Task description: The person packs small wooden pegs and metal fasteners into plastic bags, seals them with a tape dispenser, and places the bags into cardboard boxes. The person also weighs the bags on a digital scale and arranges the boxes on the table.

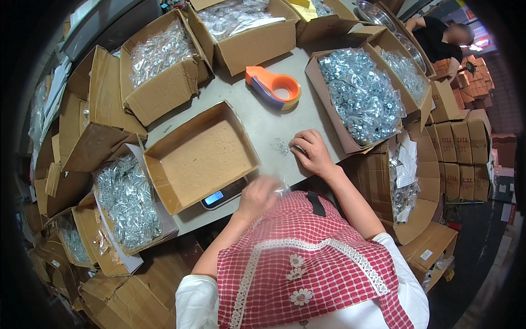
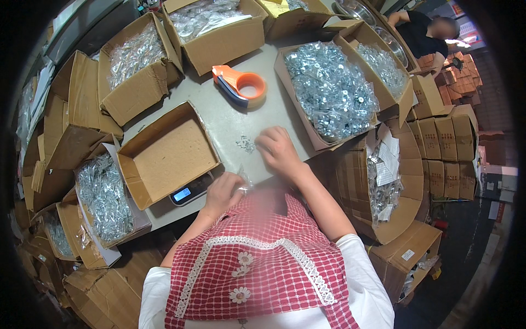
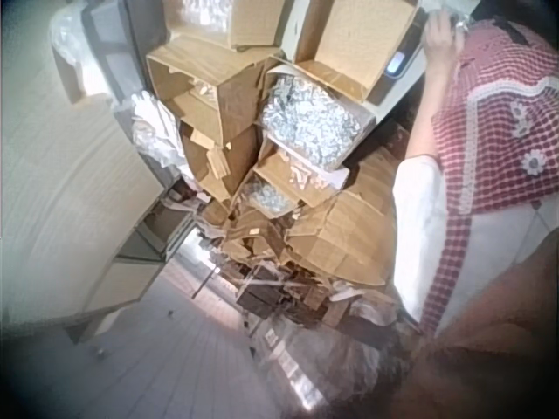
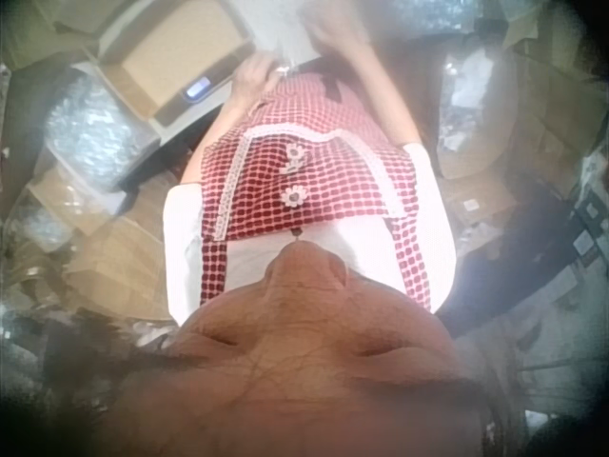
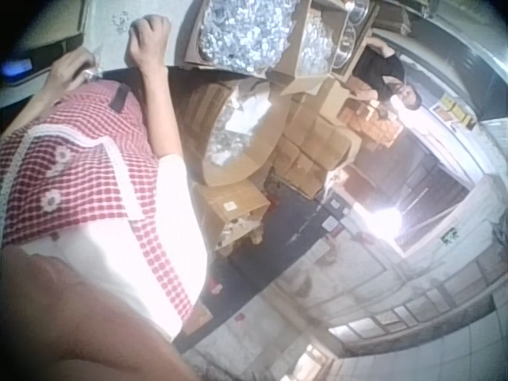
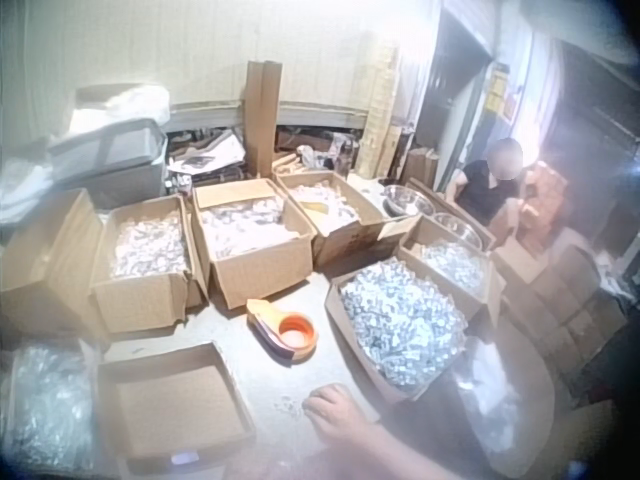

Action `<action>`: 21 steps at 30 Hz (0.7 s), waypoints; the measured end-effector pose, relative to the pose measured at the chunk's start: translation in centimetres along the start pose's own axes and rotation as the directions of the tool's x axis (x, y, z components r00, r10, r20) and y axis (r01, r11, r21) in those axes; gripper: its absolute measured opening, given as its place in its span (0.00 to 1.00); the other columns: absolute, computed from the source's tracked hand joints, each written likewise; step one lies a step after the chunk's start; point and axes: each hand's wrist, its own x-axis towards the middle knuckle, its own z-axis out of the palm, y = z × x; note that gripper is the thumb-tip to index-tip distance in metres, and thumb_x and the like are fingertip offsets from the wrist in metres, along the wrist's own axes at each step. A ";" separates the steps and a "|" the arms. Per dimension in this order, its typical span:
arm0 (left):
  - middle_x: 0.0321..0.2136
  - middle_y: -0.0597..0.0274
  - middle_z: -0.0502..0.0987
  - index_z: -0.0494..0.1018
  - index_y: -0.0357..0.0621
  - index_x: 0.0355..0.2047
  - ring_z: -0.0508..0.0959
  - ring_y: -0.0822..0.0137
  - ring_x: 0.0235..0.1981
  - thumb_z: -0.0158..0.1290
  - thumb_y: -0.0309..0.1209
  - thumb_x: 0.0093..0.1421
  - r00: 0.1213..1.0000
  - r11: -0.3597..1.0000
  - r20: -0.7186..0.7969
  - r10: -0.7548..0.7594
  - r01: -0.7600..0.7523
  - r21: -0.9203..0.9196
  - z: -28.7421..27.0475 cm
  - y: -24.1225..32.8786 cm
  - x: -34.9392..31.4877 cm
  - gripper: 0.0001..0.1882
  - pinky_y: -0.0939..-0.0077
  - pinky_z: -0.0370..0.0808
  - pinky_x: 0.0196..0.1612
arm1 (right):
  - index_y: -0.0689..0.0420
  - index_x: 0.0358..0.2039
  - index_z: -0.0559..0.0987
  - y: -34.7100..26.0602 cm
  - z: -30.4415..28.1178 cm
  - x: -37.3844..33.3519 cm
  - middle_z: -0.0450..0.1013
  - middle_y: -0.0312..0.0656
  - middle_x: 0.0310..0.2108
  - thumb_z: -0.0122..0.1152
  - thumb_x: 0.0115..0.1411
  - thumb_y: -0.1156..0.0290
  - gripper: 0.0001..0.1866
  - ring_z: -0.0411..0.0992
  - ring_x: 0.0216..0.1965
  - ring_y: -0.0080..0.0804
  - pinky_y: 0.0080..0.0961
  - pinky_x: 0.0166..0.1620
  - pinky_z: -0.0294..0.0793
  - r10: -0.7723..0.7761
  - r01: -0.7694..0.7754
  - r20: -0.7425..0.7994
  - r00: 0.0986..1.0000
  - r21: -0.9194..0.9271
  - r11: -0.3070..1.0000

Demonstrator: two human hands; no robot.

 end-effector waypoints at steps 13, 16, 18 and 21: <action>0.37 0.63 0.79 0.75 0.48 0.43 0.81 0.57 0.38 0.64 0.25 0.51 1.000 0.999 0.010 -0.005 0.005 -0.043 -0.2 0.0 0.1 0.17 0.65 0.78 0.39 | 0.56 0.39 0.83 -0.1 -0.6 -0.6 0.78 0.44 0.43 0.68 0.55 0.75 0.10 0.74 0.49 0.47 0.41 0.54 0.70 0.040 -0.041 -0.051 0.998 -0.024 0.999; 0.37 0.63 0.79 0.75 0.48 0.43 0.81 0.58 0.38 0.64 0.25 0.51 1.000 1.000 0.005 0.002 -0.002 -0.024 -0.1 0.0 0.0 0.18 0.65 0.78 0.39 | 0.56 0.41 0.83 -1.0 0.3 -0.1 0.77 0.44 0.44 0.69 0.56 0.72 0.11 0.73 0.49 0.48 0.42 0.55 0.69 0.033 -0.034 -0.046 0.998 -0.023 0.999; 0.37 0.63 0.79 0.75 0.48 0.43 0.81 0.58 0.38 0.64 0.25 0.51 1.000 1.000 0.007 0.003 -0.003 -0.019 -0.1 -0.1 -0.1 0.18 0.66 0.78 0.39 | 0.57 0.40 0.83 -1.4 0.7 0.0 0.77 0.45 0.43 0.69 0.56 0.72 0.11 0.72 0.49 0.49 0.43 0.56 0.69 0.040 -0.042 -0.060 0.997 -0.026 0.999; 0.37 0.63 0.79 0.75 0.49 0.43 0.81 0.59 0.38 0.64 0.25 0.51 1.000 1.000 0.005 0.011 -0.011 -0.014 0.0 -0.2 -0.1 0.18 0.66 0.78 0.39 | 0.55 0.39 0.83 -1.5 1.0 0.2 0.78 0.41 0.42 0.71 0.57 0.70 0.10 0.73 0.49 0.45 0.41 0.54 0.70 0.047 -0.051 -0.072 0.996 -0.060 0.997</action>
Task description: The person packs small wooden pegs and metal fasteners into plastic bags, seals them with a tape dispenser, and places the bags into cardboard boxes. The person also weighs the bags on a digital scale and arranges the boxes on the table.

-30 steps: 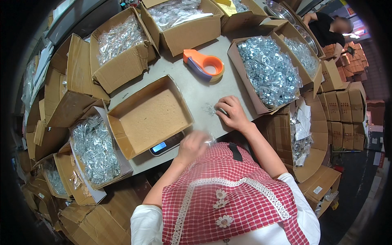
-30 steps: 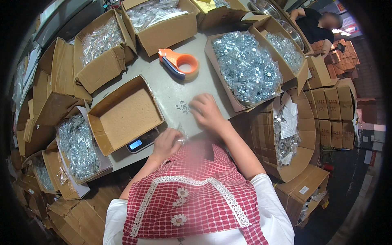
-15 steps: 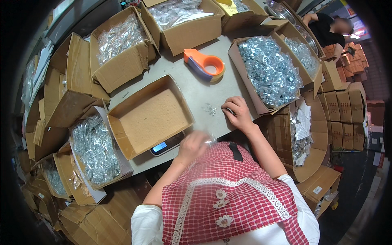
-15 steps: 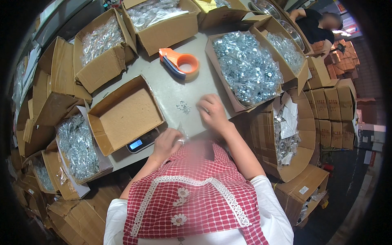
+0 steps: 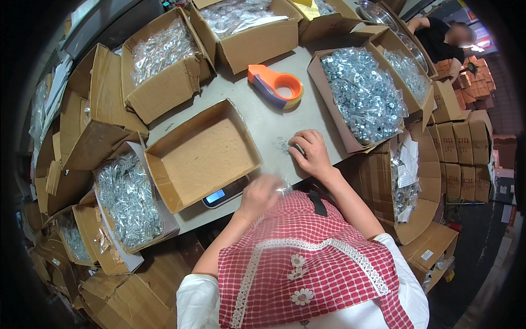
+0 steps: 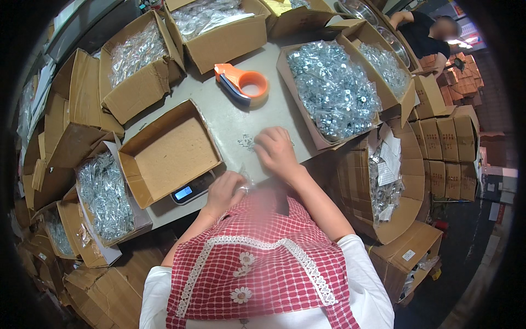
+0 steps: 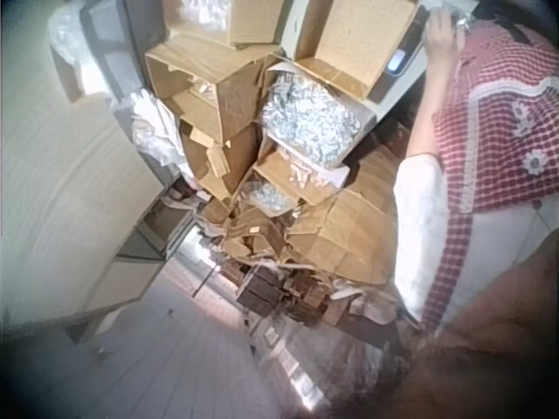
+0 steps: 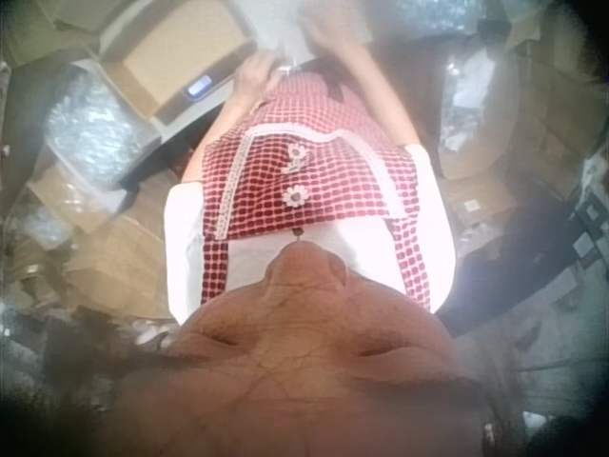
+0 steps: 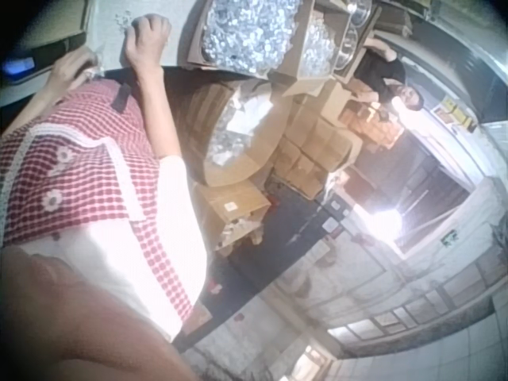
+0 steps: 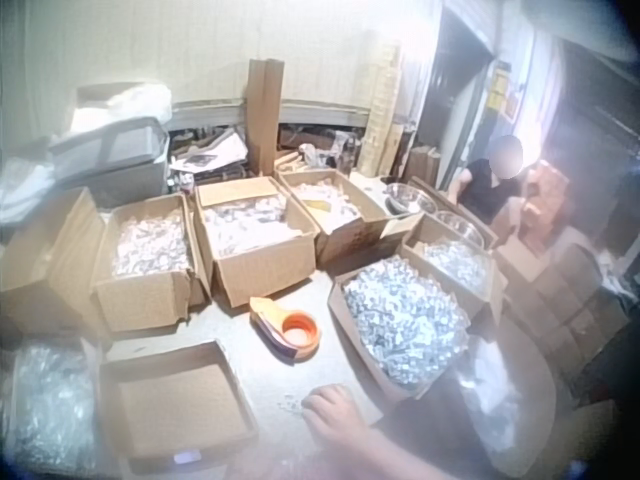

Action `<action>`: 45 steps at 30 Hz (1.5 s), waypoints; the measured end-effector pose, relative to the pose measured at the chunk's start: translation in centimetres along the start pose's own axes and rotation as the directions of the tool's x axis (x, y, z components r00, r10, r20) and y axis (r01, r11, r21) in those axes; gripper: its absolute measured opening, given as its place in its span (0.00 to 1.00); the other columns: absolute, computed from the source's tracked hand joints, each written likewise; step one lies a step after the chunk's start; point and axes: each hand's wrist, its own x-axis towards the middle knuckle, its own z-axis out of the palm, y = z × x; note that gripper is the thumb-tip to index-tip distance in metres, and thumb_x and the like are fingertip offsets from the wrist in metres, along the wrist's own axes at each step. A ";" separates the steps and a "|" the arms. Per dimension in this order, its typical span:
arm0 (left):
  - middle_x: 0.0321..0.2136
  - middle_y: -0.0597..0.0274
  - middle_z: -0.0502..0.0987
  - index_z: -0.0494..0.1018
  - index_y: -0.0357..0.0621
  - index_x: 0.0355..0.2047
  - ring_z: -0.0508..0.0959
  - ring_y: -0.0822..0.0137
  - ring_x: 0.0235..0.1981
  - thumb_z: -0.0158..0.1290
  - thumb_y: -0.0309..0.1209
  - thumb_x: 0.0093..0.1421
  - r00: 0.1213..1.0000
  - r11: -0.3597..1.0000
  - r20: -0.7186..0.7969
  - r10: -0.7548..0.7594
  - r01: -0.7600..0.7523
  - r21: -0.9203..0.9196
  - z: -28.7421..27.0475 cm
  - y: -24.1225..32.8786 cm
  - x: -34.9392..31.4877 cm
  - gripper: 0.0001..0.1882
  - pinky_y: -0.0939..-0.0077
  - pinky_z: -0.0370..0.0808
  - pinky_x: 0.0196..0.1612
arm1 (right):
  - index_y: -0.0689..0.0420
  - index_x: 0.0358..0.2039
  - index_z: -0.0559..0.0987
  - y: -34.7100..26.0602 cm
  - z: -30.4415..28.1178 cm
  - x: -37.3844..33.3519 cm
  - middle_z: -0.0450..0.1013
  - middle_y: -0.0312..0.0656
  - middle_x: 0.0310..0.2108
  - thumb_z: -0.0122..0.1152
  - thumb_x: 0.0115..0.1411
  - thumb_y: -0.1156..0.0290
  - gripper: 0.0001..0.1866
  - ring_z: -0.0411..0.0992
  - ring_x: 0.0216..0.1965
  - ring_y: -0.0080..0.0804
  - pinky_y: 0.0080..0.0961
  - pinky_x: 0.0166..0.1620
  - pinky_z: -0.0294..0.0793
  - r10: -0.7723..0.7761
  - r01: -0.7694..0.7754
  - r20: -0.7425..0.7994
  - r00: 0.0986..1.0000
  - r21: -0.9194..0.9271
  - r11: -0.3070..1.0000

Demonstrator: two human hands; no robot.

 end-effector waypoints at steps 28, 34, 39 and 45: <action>0.37 0.63 0.78 0.75 0.48 0.42 0.82 0.58 0.38 0.64 0.26 0.51 1.000 1.000 0.015 -0.002 0.002 0.008 -0.1 0.2 0.1 0.18 0.66 0.78 0.39 | 0.58 0.40 0.81 0.7 -0.3 0.6 0.77 0.46 0.44 0.63 0.52 0.77 0.12 0.73 0.49 0.50 0.45 0.56 0.69 -0.033 0.031 -0.026 0.999 -0.064 0.997; 0.38 0.63 0.78 0.74 0.49 0.43 0.81 0.58 0.38 0.64 0.26 0.50 1.000 1.000 0.005 -0.003 0.003 0.003 -0.2 0.1 0.2 0.19 0.65 0.78 0.39 | 0.56 0.43 0.83 -0.3 0.0 0.8 0.78 0.43 0.45 0.67 0.57 0.75 0.12 0.74 0.50 0.47 0.42 0.56 0.70 -0.027 0.027 0.022 0.999 -0.012 1.000; 0.38 0.63 0.78 0.75 0.49 0.43 0.82 0.58 0.38 0.64 0.26 0.51 1.000 1.000 0.010 -0.007 0.007 0.007 -0.1 0.1 0.1 0.18 0.65 0.78 0.39 | 0.57 0.43 0.83 0.2 0.3 0.7 0.78 0.43 0.45 0.67 0.58 0.76 0.12 0.74 0.50 0.46 0.42 0.56 0.71 -0.036 0.036 0.027 0.999 -0.007 0.999; 0.38 0.64 0.78 0.75 0.50 0.43 0.82 0.58 0.39 0.64 0.27 0.52 0.999 1.000 0.025 -0.029 0.029 0.007 0.0 0.0 0.0 0.18 0.66 0.78 0.40 | 0.56 0.42 0.83 0.5 0.3 0.5 0.78 0.42 0.43 0.68 0.57 0.76 0.10 0.74 0.50 0.46 0.42 0.56 0.70 -0.016 0.016 0.013 1.000 0.010 1.000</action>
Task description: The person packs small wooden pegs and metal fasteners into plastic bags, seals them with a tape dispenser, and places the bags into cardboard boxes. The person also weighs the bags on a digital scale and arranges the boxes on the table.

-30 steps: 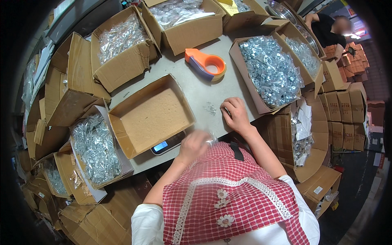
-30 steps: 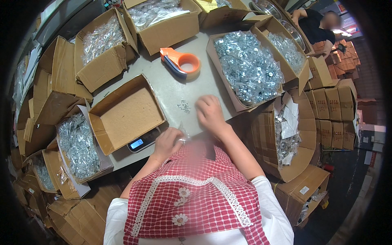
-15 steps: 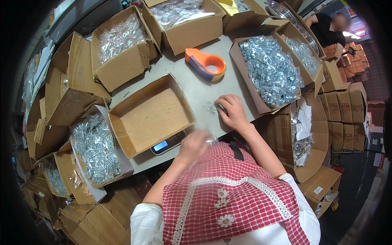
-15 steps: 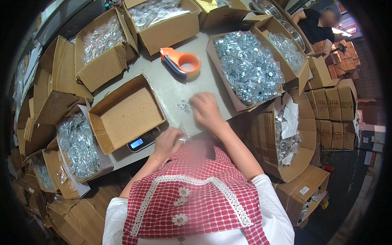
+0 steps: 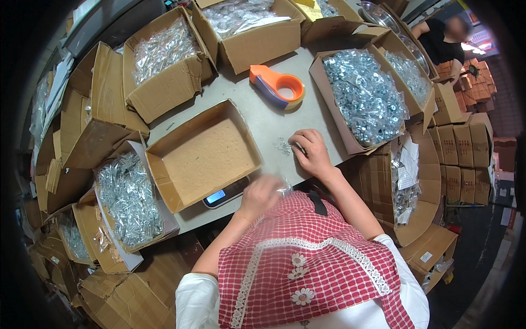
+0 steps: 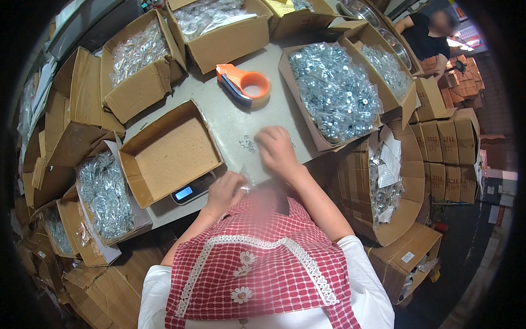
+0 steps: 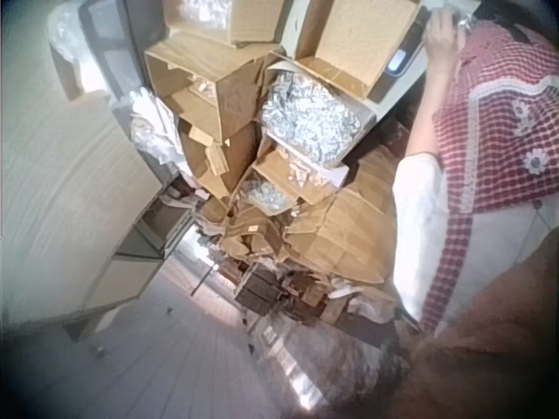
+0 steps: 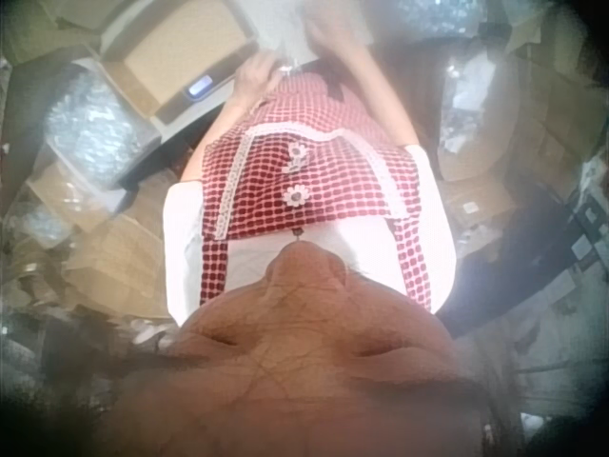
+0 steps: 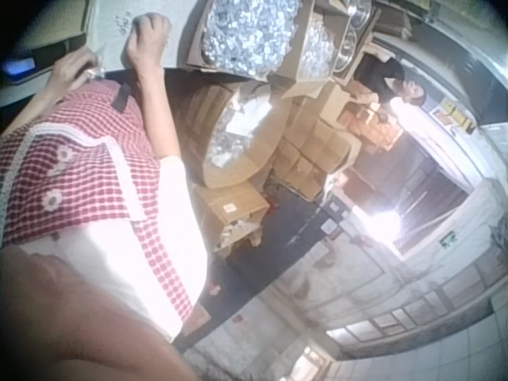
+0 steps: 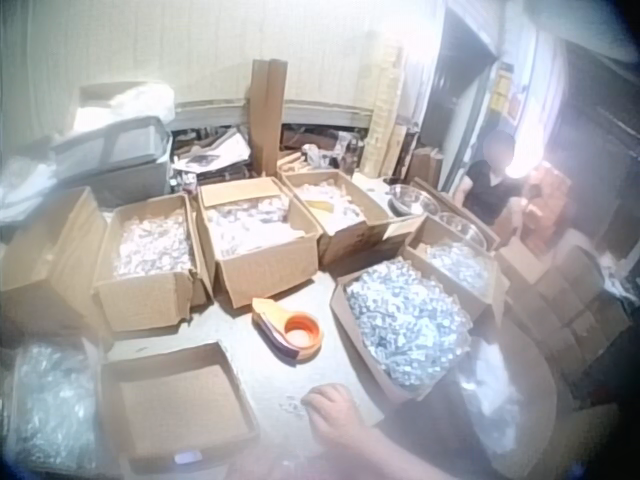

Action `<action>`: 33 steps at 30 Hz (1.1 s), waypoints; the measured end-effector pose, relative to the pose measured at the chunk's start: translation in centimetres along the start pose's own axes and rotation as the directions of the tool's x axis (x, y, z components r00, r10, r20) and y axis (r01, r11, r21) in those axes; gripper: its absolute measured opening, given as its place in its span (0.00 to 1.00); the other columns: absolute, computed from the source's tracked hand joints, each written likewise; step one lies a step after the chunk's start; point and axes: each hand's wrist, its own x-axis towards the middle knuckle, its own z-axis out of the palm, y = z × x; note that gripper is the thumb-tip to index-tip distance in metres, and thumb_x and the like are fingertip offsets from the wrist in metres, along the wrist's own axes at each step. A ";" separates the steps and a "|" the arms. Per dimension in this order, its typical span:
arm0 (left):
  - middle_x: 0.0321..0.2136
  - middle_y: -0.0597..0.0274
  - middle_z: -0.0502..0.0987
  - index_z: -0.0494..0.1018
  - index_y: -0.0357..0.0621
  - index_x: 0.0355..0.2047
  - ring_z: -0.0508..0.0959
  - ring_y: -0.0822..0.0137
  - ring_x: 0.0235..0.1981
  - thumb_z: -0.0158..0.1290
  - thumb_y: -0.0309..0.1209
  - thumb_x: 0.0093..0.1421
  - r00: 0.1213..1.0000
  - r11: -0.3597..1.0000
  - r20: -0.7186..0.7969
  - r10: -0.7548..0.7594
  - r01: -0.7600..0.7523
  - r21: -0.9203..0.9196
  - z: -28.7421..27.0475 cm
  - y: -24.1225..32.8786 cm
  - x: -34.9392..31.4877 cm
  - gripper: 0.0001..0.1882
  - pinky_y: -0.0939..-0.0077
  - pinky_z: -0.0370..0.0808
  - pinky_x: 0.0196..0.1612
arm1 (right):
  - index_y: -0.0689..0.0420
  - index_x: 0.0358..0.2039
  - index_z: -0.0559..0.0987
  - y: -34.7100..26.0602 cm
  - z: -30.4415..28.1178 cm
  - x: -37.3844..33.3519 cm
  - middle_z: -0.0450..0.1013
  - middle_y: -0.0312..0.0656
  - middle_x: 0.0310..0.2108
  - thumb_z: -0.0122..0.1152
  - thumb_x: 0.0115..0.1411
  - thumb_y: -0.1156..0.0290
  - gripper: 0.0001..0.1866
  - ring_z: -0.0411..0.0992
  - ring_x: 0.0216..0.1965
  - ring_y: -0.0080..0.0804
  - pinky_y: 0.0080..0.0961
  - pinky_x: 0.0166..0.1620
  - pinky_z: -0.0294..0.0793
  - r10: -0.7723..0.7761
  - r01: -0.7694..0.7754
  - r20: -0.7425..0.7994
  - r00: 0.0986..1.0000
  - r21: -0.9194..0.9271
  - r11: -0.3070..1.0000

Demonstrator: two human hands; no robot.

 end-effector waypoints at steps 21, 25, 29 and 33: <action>0.39 0.64 0.79 0.76 0.50 0.43 0.82 0.58 0.39 0.64 0.27 0.52 1.000 1.000 -0.009 -0.008 0.008 -0.003 0.3 -0.1 0.0 0.17 0.66 0.79 0.40 | 0.56 0.37 0.82 -0.7 -1.5 -1.3 0.76 0.43 0.43 0.67 0.52 0.74 0.10 0.72 0.49 0.48 0.44 0.57 0.68 -0.029 0.029 0.013 1.000 -0.034 0.999; 0.39 0.64 0.79 0.75 0.50 0.43 0.82 0.57 0.38 0.64 0.28 0.52 1.000 1.000 -0.011 -0.002 0.002 0.005 0.2 -0.1 0.0 0.17 0.65 0.79 0.40 | 0.56 0.40 0.82 -1.6 -0.5 -1.0 0.76 0.42 0.43 0.71 0.53 0.69 0.13 0.72 0.49 0.46 0.44 0.57 0.67 -0.041 0.042 0.005 0.999 -0.083 0.996; 0.38 0.63 0.79 0.75 0.49 0.43 0.82 0.57 0.38 0.65 0.27 0.51 1.000 1.000 -0.001 -0.014 0.014 -0.009 0.0 0.0 -0.1 0.18 0.65 0.79 0.40 | 0.56 0.40 0.82 -1.5 -0.1 -0.9 0.76 0.42 0.43 0.71 0.54 0.69 0.13 0.72 0.49 0.46 0.44 0.57 0.67 -0.048 0.047 -0.004 0.999 -0.070 0.996; 0.38 0.63 0.79 0.75 0.49 0.43 0.82 0.57 0.38 0.65 0.26 0.51 1.000 1.000 -0.001 -0.010 0.010 -0.012 0.0 0.0 0.0 0.18 0.65 0.79 0.40 | 0.56 0.39 0.81 -1.3 0.1 -0.9 0.76 0.42 0.42 0.71 0.54 0.71 0.13 0.72 0.48 0.45 0.44 0.57 0.67 -0.067 0.067 0.002 0.998 -0.064 0.996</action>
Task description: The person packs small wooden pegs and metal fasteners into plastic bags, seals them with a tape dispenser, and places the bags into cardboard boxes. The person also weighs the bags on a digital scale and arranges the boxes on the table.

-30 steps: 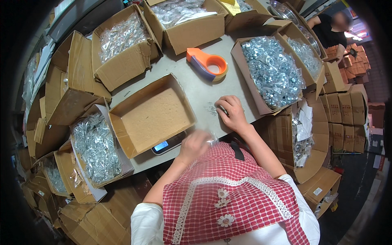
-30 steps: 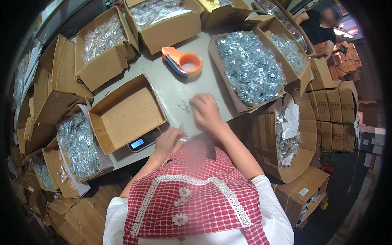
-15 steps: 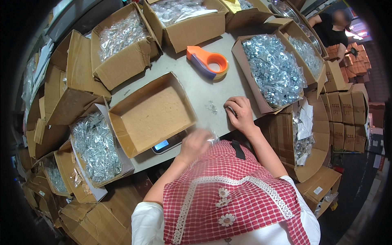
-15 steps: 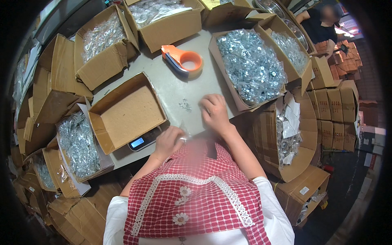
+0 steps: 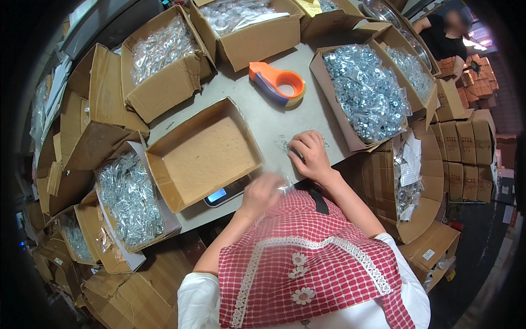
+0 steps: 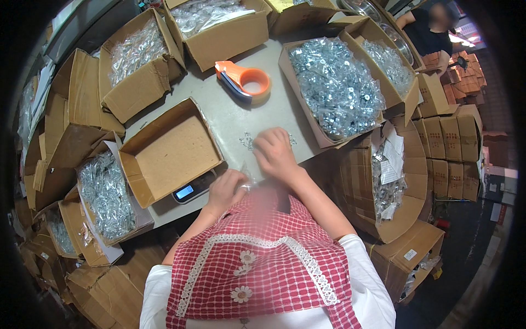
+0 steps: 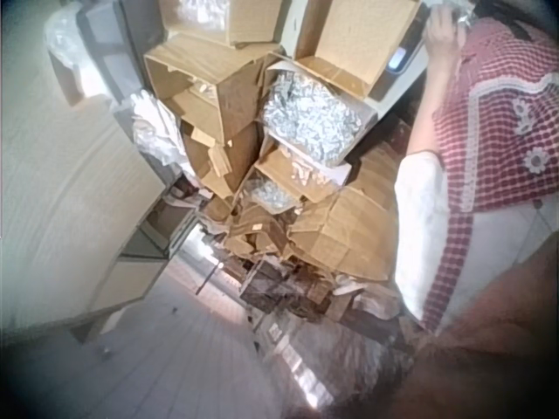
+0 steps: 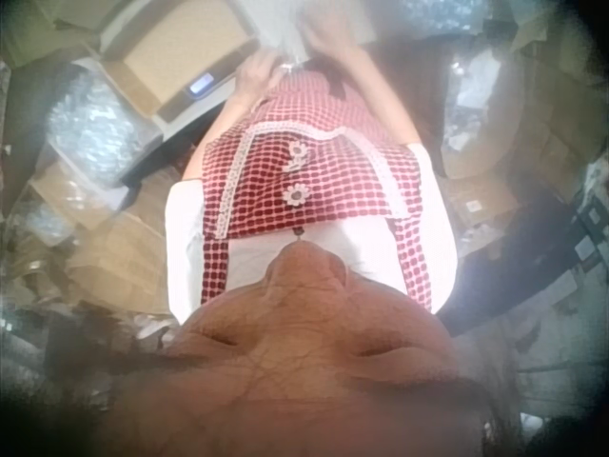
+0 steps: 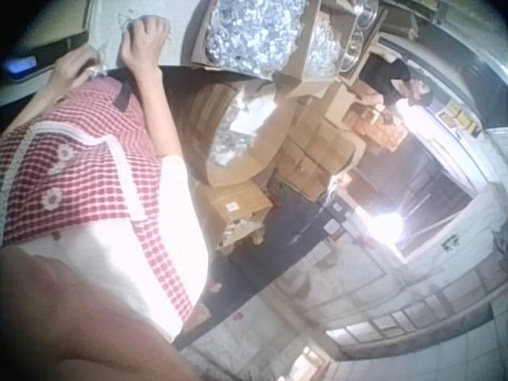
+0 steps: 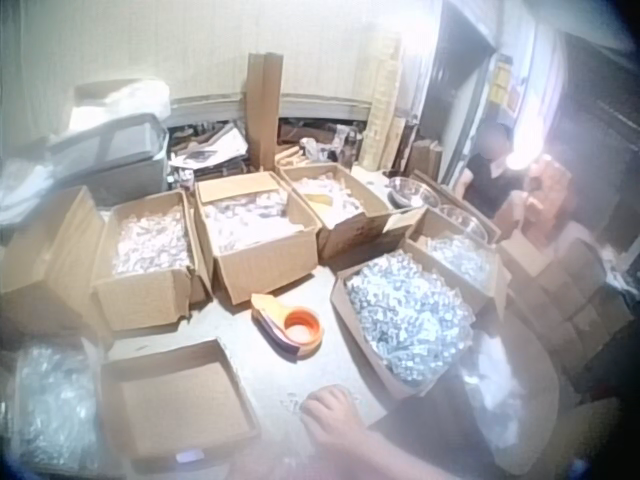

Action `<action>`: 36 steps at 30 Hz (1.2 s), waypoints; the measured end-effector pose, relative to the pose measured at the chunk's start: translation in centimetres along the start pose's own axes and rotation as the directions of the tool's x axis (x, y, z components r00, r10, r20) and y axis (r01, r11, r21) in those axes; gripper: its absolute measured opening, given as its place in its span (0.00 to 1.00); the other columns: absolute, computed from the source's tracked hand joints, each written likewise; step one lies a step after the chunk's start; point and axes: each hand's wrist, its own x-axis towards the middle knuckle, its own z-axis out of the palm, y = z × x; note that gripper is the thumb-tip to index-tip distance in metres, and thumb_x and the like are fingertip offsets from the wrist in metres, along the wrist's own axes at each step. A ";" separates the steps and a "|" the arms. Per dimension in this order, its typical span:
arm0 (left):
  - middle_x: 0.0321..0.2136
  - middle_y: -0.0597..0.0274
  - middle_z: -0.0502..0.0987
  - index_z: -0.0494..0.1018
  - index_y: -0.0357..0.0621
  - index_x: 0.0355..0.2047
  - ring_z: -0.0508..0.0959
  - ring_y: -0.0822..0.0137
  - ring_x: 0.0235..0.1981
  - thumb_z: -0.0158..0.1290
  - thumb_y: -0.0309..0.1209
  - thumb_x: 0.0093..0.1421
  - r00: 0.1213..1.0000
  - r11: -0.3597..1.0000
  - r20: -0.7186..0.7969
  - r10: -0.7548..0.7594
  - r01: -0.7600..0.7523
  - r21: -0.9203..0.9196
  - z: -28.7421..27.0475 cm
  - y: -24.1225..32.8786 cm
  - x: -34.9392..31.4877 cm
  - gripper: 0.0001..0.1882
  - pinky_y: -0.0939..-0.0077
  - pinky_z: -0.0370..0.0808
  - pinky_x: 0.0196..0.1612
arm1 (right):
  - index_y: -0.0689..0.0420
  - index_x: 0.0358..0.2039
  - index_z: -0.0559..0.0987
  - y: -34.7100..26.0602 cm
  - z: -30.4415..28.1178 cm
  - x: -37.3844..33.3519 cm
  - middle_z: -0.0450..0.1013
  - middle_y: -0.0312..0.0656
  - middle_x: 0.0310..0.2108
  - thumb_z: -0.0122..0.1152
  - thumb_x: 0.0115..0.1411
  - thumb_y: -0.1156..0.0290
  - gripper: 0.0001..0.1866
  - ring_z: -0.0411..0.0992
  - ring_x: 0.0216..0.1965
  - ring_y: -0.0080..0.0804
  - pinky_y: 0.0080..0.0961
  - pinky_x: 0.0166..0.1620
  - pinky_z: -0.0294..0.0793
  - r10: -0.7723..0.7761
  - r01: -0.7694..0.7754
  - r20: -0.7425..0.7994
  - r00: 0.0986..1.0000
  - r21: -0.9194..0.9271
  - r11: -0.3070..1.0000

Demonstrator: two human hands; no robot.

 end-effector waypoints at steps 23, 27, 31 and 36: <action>0.39 0.64 0.79 0.75 0.50 0.44 0.82 0.58 0.39 0.66 0.27 0.51 1.000 1.000 0.011 -0.005 0.004 0.012 0.2 -0.2 -0.1 0.19 0.65 0.80 0.40 | 0.56 0.39 0.80 -0.5 -0.4 0.2 0.75 0.44 0.43 0.69 0.51 0.70 0.14 0.71 0.50 0.48 0.45 0.60 0.64 0.032 -0.032 0.020 0.999 0.009 0.999; 0.39 0.64 0.79 0.75 0.50 0.43 0.82 0.58 0.39 0.66 0.27 0.51 1.000 1.000 0.009 0.002 -0.002 0.019 0.2 -0.3 -0.1 0.19 0.65 0.80 0.40 | 0.56 0.39 0.81 -0.8 0.0 0.4 0.75 0.43 0.42 0.70 0.52 0.69 0.13 0.71 0.50 0.47 0.45 0.60 0.64 0.022 -0.022 0.017 1.000 0.028 0.999; 0.39 0.64 0.79 0.75 0.50 0.44 0.82 0.58 0.39 0.65 0.26 0.51 1.000 1.000 0.014 -0.002 0.002 0.011 0.2 -0.3 -0.1 0.19 0.65 0.80 0.40 | 0.56 0.38 0.81 -0.8 0.1 0.3 0.75 0.42 0.42 0.69 0.53 0.71 0.12 0.71 0.49 0.47 0.45 0.60 0.64 0.008 -0.008 0.009 1.000 0.018 1.000; 0.39 0.64 0.79 0.74 0.50 0.44 0.82 0.58 0.39 0.65 0.26 0.52 1.000 1.000 0.006 0.013 -0.013 0.013 0.1 -0.2 -0.1 0.19 0.66 0.79 0.40 | 0.55 0.38 0.81 -0.6 0.3 0.2 0.75 0.42 0.41 0.69 0.53 0.72 0.11 0.71 0.48 0.45 0.44 0.60 0.64 -0.004 0.004 -0.005 1.000 0.016 1.000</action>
